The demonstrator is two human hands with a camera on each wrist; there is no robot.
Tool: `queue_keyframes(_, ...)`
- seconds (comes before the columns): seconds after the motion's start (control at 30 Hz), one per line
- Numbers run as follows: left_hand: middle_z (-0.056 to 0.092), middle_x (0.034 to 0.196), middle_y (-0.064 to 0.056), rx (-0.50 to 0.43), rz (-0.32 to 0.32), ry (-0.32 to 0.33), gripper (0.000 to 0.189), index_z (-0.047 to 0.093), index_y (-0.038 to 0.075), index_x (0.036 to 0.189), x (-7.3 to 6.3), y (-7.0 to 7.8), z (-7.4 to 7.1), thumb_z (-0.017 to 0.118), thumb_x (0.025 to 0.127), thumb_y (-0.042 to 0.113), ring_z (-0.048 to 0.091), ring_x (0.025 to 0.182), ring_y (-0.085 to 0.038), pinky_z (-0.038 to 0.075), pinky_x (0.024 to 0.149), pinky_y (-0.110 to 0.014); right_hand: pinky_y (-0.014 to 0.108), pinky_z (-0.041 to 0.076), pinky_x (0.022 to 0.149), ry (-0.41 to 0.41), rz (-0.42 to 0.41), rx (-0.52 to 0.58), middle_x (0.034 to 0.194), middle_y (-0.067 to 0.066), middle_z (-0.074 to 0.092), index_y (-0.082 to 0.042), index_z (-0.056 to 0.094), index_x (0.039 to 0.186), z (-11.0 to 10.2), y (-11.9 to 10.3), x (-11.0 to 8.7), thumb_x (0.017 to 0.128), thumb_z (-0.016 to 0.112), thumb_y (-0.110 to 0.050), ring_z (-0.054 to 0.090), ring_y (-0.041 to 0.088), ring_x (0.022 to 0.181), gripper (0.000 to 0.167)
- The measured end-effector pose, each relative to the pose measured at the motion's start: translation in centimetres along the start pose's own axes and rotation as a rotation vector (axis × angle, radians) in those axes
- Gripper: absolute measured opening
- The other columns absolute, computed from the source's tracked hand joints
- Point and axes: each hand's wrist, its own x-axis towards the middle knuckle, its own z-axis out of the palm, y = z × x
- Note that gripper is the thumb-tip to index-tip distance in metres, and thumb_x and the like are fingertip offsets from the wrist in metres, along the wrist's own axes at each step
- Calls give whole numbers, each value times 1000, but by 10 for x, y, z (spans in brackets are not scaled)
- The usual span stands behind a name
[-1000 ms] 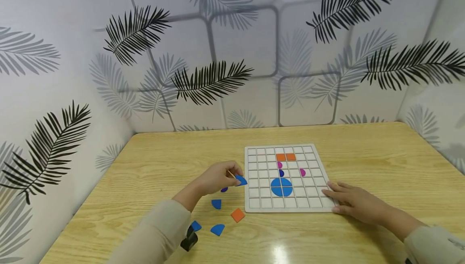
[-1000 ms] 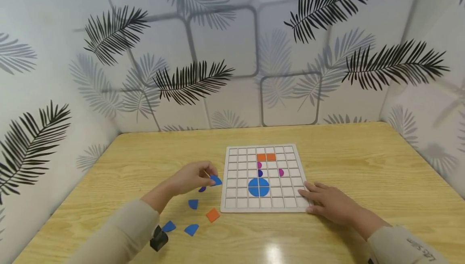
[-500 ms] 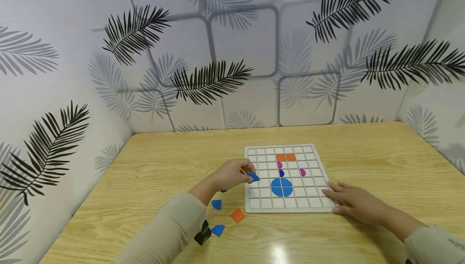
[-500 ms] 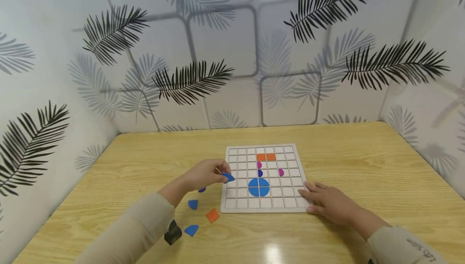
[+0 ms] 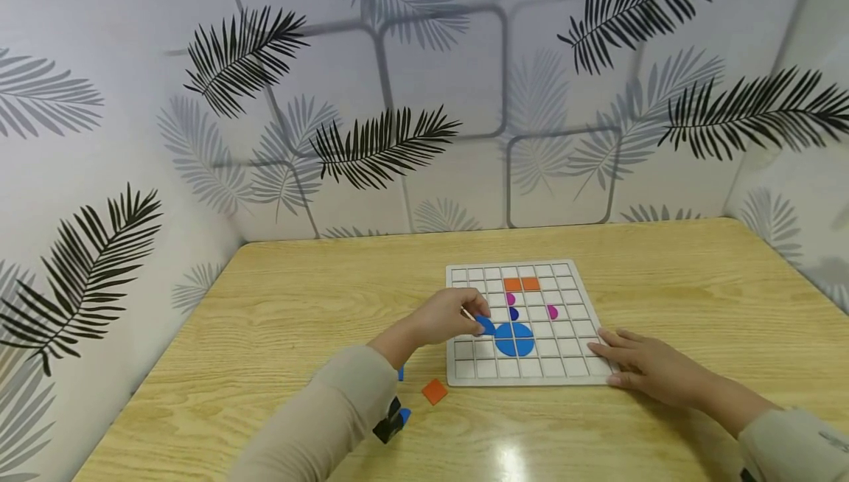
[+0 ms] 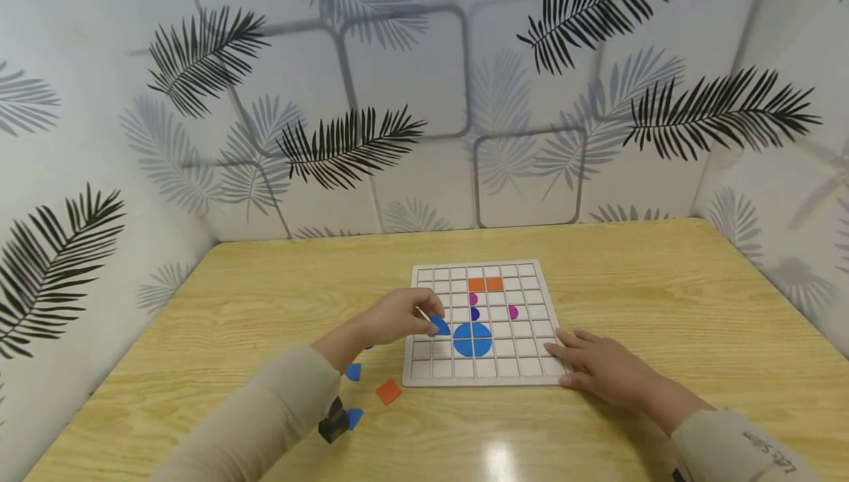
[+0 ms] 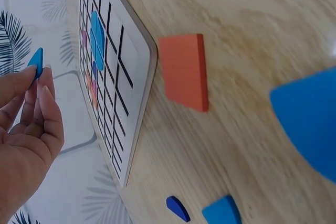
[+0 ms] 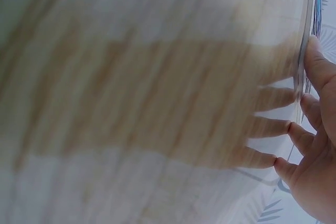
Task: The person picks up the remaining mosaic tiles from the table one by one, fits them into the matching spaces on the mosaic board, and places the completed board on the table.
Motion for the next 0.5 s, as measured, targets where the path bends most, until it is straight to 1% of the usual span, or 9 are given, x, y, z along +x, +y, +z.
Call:
queue_keyframes(0.33,54,77,1,24,15,-8,11,57,7,85,13,8,14,64,76,4,53,73,-10,44,64,-20,57,29,82,20,1,-11,124,22,41,-8,50,122,1,1,0,82,53,-38,35,48,109,50)
queue_keyframes(0.43,55,79,2,44,33,-25,10,57,7,85,17,10,18,63,78,4,53,76,-10,44,64,-19,57,30,82,21,-8,-21,124,22,41,-8,50,122,2,3,0,82,53,-38,35,48,109,50)
queue_keyframes(0.5,56,81,4,75,50,-32,9,58,9,85,20,11,19,62,78,5,53,80,-9,43,65,-19,57,29,82,17,-10,-29,124,22,41,-8,50,122,2,5,0,82,53,-38,35,48,109,50)
